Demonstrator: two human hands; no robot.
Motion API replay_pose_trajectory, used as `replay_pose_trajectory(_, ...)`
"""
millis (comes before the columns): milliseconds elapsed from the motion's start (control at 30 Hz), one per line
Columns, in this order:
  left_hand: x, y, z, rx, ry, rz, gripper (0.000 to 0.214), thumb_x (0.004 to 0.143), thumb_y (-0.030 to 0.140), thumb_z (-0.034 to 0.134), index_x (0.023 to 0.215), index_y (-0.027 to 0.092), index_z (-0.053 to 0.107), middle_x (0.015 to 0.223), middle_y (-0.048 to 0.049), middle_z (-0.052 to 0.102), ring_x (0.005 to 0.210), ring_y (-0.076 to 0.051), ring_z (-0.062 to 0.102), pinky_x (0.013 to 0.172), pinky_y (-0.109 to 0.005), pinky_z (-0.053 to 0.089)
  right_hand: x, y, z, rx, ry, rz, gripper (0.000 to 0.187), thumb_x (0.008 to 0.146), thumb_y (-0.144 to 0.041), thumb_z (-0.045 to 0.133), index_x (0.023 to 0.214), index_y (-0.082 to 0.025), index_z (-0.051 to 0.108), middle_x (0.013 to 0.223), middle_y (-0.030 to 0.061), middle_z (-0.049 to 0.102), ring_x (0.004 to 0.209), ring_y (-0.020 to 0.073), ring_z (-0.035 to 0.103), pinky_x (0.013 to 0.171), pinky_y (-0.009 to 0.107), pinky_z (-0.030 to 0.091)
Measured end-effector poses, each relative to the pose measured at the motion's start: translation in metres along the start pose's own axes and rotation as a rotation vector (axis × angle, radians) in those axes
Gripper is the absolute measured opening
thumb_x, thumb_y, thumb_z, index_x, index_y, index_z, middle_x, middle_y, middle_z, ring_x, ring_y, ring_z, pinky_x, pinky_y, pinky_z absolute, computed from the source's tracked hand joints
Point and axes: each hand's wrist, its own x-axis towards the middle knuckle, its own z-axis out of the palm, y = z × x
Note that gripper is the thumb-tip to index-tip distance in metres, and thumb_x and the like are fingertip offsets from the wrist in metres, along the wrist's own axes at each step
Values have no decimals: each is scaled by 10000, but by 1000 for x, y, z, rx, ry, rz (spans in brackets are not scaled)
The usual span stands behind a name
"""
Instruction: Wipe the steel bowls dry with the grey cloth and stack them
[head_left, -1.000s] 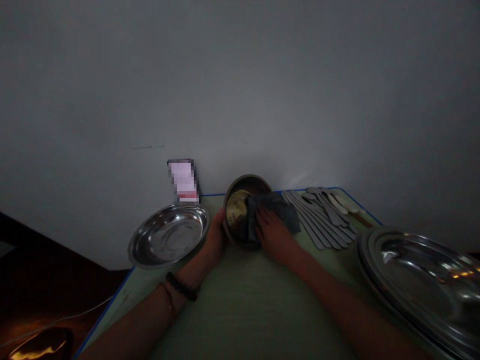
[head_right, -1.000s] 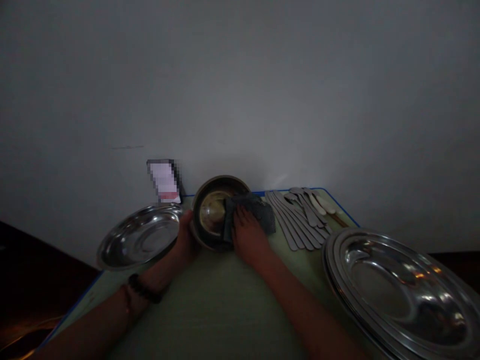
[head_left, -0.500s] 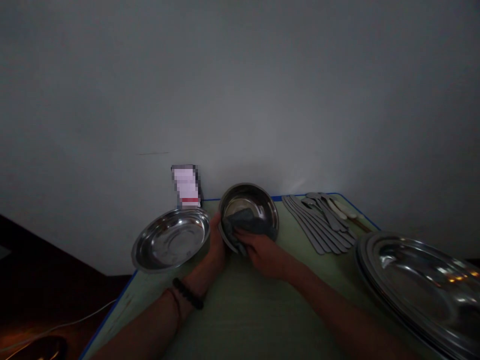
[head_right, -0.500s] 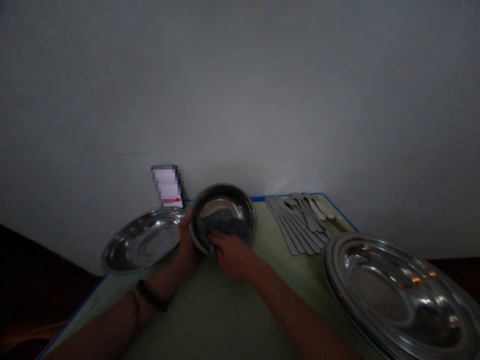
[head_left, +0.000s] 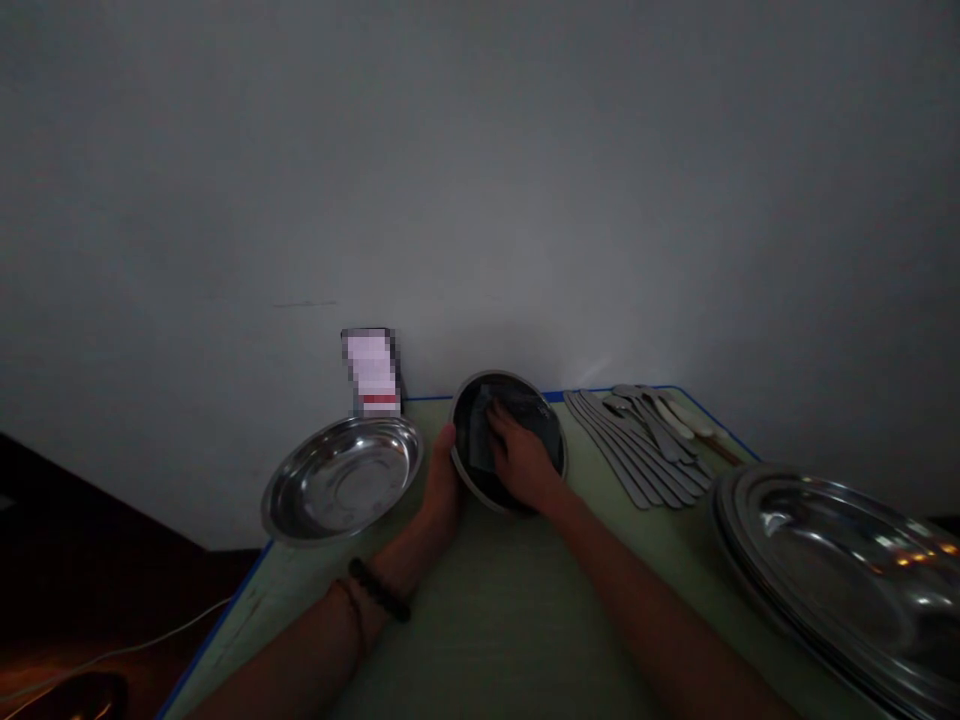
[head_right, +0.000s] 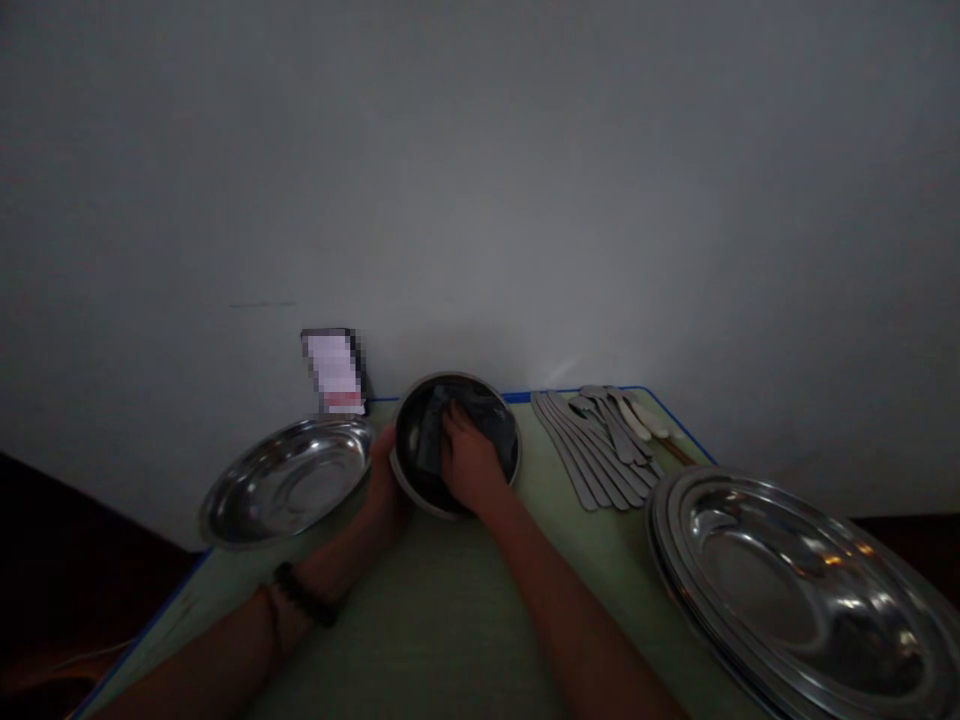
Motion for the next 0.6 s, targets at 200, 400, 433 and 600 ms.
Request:
replay_pose_trajectory(200,3,-4,-2,-36,-20,51,273,774,467,614,837,225,723,882,-22,760,1138,-244,603,978,-313,478,-8,-6,-7,114,-138,-288,473,827,-86,433,1283,-100,559,1403,121,487,1345,179,395,1128,379,323)
replay_pose_trajectory(400,-1,-5,-1,-24,-23,78,316,774,497,599,907,237,719,967,-12,754,1145,-243,599,977,-328,479,-7,9,-23,-236,-147,-280,519,855,-85,409,1372,-68,448,1474,149,386,1368,214,364,1129,397,319)
replay_pose_trajectory(433,-3,-4,0,-13,-28,86,325,770,496,603,914,228,718,967,-20,754,1144,-253,599,971,-341,483,-7,11,-26,-313,-145,-201,516,864,-81,398,1377,-47,434,1471,167,385,1356,229,384,1122,397,324)
replay_pose_trajectory(600,-5,-5,-2,4,-96,53,355,726,448,671,980,200,689,1008,-49,740,1157,-276,586,940,-353,488,-17,2,-38,-498,-267,20,382,823,-50,410,1118,-57,654,1180,219,648,1078,295,631,923,411,483)
